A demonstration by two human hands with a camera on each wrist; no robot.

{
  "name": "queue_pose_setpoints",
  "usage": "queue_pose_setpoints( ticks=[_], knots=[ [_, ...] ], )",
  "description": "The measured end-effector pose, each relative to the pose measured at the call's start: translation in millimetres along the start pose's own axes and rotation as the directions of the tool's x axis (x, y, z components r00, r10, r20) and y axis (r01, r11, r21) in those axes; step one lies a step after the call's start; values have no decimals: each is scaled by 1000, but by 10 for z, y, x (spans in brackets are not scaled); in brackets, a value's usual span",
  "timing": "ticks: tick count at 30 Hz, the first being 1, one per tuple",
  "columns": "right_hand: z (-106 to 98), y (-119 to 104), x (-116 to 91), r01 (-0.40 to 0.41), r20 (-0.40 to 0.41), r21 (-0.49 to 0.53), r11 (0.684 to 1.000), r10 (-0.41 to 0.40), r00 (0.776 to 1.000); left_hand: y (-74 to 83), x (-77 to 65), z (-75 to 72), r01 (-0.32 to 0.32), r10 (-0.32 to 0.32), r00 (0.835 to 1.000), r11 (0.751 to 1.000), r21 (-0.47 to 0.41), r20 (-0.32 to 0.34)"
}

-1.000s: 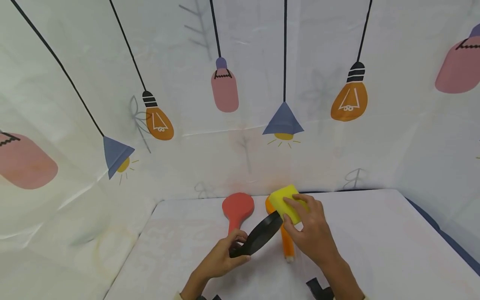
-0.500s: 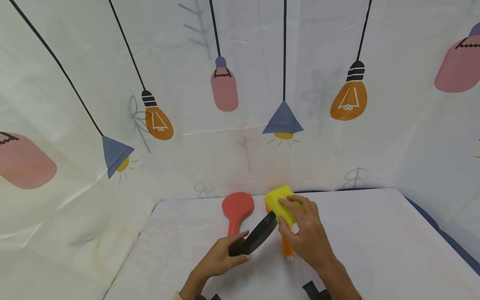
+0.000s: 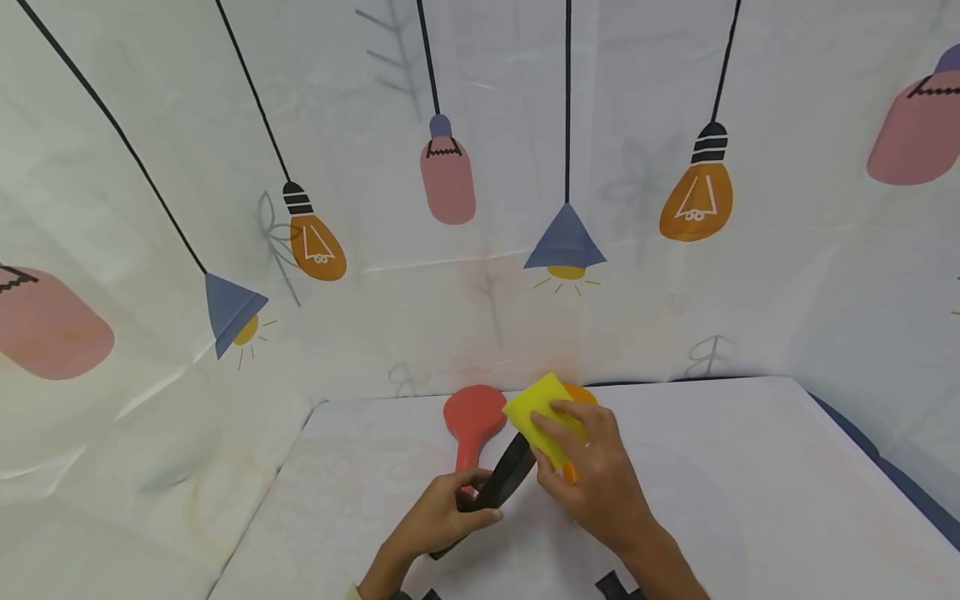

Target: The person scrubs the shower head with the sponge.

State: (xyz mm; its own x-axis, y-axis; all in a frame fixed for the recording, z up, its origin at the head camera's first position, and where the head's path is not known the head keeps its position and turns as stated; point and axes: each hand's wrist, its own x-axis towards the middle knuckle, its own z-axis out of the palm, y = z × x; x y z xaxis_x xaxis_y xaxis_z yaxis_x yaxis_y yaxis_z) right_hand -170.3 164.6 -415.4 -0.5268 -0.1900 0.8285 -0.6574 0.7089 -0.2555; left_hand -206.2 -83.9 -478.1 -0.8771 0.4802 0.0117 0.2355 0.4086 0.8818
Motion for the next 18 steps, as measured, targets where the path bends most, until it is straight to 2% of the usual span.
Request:
queue_pose_setpoints(
  ticks=[4,8,11,13,18],
  knots=[
    [30,-40,-7,52,22,-17,999,-51,998,22,-18,-8,8,-7,1000,997,-75,21],
    [49,-70,-13,95,35,-29,995,-94,995,31,-23,-13,5,-7,1000,995,-95,-22],
    [73,-79,-6,154,5,-42,987,-154,988,34,-30,-35,-8,2,999,993,-118,-46],
    [95,-80,1,192,-26,-51,980,-193,981,32,-36,-55,-12,6,999,986,-164,-38],
    [136,-79,10,262,-89,-59,963,-267,960,12,-45,-93,-11,8,1000,953,-304,-10]
  ],
)
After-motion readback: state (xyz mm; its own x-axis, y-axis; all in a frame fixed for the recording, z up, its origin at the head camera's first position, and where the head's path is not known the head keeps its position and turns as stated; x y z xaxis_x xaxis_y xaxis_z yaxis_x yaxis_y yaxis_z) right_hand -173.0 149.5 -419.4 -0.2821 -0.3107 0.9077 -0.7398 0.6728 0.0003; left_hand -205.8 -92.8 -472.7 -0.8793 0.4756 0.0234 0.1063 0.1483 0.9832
